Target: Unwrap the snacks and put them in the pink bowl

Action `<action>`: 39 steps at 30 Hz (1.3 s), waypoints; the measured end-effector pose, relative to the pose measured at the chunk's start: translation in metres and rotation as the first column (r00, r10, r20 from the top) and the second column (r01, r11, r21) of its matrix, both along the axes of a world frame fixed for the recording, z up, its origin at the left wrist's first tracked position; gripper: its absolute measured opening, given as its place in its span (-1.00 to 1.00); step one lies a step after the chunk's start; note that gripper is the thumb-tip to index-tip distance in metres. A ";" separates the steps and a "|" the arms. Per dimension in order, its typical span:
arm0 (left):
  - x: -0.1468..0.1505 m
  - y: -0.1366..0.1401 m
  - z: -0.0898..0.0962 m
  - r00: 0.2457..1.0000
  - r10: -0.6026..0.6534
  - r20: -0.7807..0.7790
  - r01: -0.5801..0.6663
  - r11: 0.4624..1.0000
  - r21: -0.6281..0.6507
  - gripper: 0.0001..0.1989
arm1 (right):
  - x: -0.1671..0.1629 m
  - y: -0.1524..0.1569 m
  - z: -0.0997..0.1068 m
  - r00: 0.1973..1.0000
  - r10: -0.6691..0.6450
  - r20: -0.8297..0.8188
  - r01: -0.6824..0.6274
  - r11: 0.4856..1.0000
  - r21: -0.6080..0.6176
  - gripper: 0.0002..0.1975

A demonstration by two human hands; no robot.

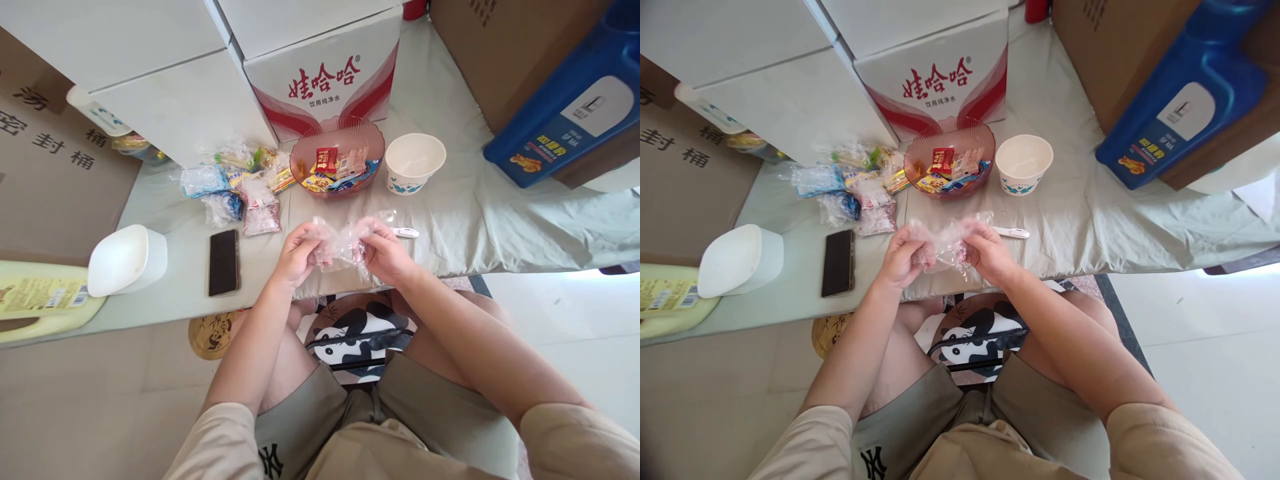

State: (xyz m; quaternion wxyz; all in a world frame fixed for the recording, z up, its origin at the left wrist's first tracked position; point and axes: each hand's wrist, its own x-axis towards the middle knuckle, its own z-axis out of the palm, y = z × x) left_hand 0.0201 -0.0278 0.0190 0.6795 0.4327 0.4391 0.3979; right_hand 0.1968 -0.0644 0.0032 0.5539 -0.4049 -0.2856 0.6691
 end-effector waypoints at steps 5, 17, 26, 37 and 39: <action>-0.009 0.008 0.005 0.997 -0.057 0.053 0.061 0.996 -0.068 -0.63 | 0.011 0.000 0.009 0.993 0.119 -0.026 -0.118 0.992 0.037 -0.52; -0.018 0.016 -0.011 0.949 0.155 -0.273 -0.055 0.938 0.341 -0.71 | 0.009 0.002 -0.009 0.937 0.042 0.347 -0.054 0.998 0.026 -0.45; -0.011 0.012 -0.014 0.907 0.253 -0.337 -0.062 0.871 0.487 -0.78 | 0.012 0.003 -0.010 0.761 -0.132 0.635 0.039 0.987 0.158 -0.87; -0.009 0.005 -0.016 0.870 0.017 -0.492 0.246 0.851 0.464 -0.68 | 0.007 -0.003 -0.005 0.796 -0.048 0.603 -0.119 0.965 0.233 -0.83; -0.005 0.002 -0.016 0.871 -0.139 -0.471 0.341 0.861 0.377 -0.56 | 0.005 -0.004 -0.004 0.836 0.085 0.543 -0.256 0.934 0.247 -0.81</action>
